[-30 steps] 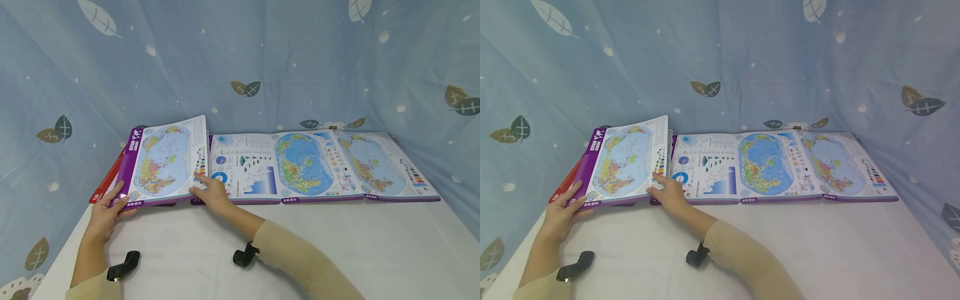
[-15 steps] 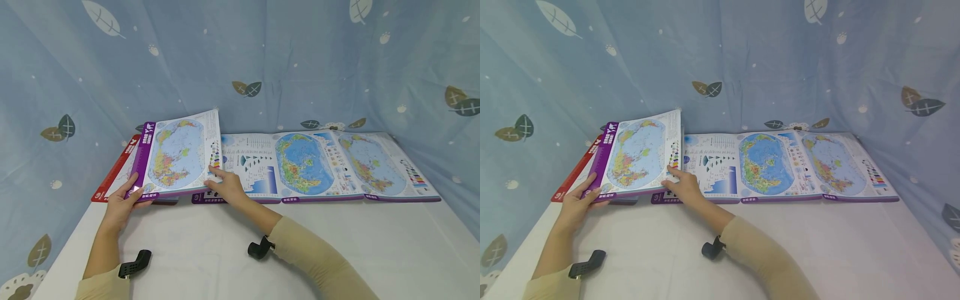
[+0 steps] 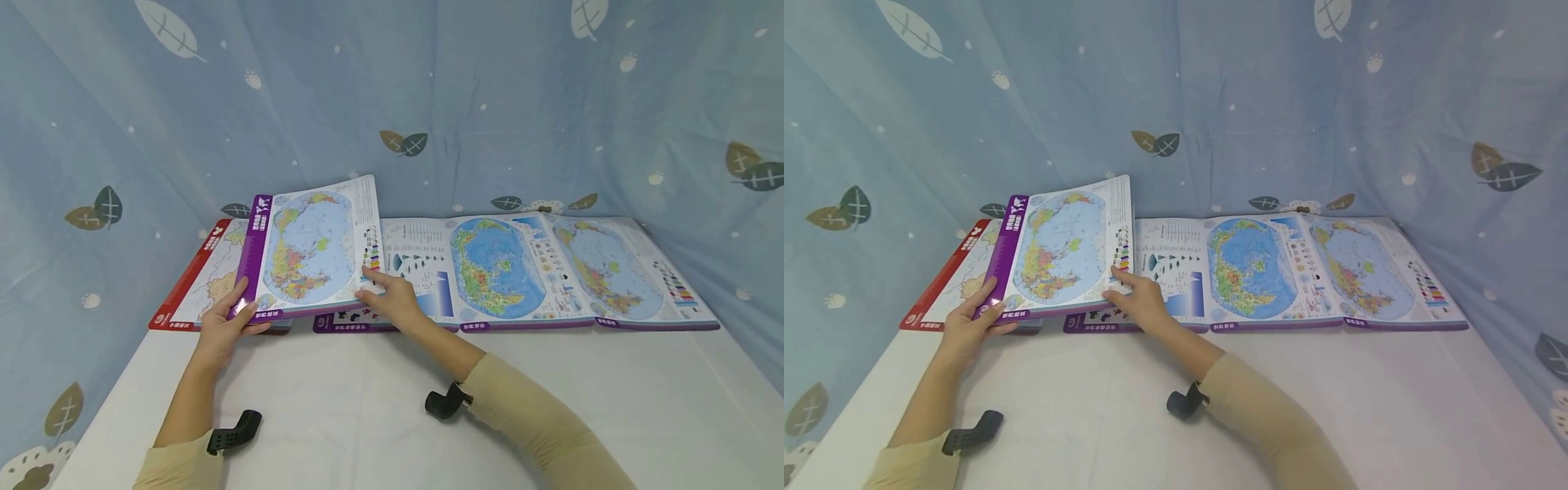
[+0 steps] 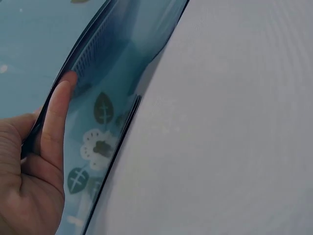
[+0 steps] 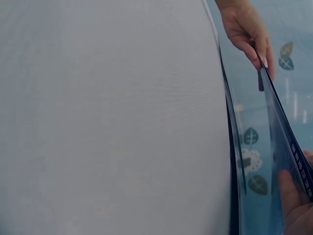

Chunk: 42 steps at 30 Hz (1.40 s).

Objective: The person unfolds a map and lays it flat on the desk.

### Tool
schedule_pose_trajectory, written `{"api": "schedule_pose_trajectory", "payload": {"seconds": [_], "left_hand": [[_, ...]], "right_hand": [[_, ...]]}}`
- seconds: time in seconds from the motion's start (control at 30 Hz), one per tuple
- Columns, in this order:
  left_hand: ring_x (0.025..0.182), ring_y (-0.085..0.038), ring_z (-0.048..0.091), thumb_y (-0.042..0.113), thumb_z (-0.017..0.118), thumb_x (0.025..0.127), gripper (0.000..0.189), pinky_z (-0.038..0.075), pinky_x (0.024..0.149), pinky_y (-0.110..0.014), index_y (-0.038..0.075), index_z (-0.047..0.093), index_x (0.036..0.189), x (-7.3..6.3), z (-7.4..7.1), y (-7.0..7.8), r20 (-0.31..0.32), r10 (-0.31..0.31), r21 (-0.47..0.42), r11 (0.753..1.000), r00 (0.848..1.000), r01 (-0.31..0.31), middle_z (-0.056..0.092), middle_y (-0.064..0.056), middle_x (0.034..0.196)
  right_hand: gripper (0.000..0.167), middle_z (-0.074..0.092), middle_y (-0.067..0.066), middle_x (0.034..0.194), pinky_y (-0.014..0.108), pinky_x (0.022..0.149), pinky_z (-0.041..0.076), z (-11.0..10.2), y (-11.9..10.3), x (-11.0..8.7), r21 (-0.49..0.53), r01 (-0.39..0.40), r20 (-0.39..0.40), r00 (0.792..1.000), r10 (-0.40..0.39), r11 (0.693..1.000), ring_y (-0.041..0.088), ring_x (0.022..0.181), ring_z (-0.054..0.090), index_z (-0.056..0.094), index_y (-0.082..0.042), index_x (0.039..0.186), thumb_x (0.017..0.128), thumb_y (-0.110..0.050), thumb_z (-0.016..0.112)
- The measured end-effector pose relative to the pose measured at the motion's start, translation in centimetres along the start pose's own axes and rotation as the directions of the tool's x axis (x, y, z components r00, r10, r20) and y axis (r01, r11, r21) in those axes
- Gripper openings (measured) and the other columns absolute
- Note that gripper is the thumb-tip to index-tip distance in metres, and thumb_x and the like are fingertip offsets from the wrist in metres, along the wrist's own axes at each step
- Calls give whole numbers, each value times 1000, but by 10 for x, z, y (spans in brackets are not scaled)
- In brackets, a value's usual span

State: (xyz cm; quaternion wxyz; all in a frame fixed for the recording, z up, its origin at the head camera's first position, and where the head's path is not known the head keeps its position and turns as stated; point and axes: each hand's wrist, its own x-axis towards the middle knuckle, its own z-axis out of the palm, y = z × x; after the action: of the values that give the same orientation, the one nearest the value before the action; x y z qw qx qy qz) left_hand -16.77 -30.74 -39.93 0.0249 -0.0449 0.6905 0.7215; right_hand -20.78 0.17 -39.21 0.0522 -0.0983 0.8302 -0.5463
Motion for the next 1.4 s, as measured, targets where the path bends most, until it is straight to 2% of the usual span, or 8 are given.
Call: {"api": "schedule_pose_trajectory", "payload": {"seconds": [0.3,0.37,0.47,0.57,1.03,1.2,1.27,1.4], "left_hand": [[85,-5,69,22,57,95,69,56,74,-26,17,18,151,2,29,-3,37,52,30,998,998,-53,6,-22,156],[81,-6,70,22,57,95,69,56,73,-26,16,18,151,3,34,-4,43,56,32,998,997,-58,7,-22,156],[78,-7,70,21,56,95,68,56,74,-25,15,18,152,2,43,-5,51,59,32,998,997,-61,10,-21,156],[76,-9,71,21,54,97,66,55,77,-24,17,19,152,2,53,-6,63,52,36,998,997,-55,8,-18,157],[83,-10,70,6,48,98,59,57,76,-32,21,24,151,12,95,-16,62,34,-32,999,997,-32,4,-4,159],[82,-11,70,7,47,99,59,57,77,-31,24,24,150,13,106,-18,64,17,-26,1000,998,-15,5,-3,159],[80,-12,71,8,47,99,59,57,78,-30,26,24,150,13,109,-19,75,20,-21,1000,997,-18,4,-3,159],[78,-12,71,9,41,101,58,56,79,-29,26,19,151,12,112,-22,119,28,9,1000,992,-30,1,-7,159]], "right_hand": [[53,51,4,139,21,38,26,-22,15,-9,43,-25,-37,999,27,999,10,39,18,55,-26,134,84,-31,72],[53,51,3,138,23,43,33,-27,19,-11,36,-25,-44,999,26,999,11,44,34,55,-26,133,84,-32,72],[53,51,1,138,30,69,52,-34,25,-15,28,-19,-48,999,20,999,17,91,63,55,-26,134,84,-33,71],[53,50,0,139,39,94,47,-42,29,-19,37,-40,-57,997,42,999,22,135,38,54,-26,134,84,-34,71],[55,50,4,140,25,59,40,-78,47,-29,-20,-90,-92,992,88,996,27,134,40,53,-27,135,84,-36,71],[53,47,6,143,22,45,33,-83,53,-32,21,-110,-103,988,111,994,29,76,54,53,-27,136,86,-34,70],[53,45,7,144,24,55,45,-85,55,-33,37,-119,-104,987,122,992,32,74,54,53,-26,136,86,-33,69],[52,38,8,148,45,107,38,-88,55,-34,40,-119,-106,987,122,992,31,139,29,52,-23,136,88,-32,68]]}}
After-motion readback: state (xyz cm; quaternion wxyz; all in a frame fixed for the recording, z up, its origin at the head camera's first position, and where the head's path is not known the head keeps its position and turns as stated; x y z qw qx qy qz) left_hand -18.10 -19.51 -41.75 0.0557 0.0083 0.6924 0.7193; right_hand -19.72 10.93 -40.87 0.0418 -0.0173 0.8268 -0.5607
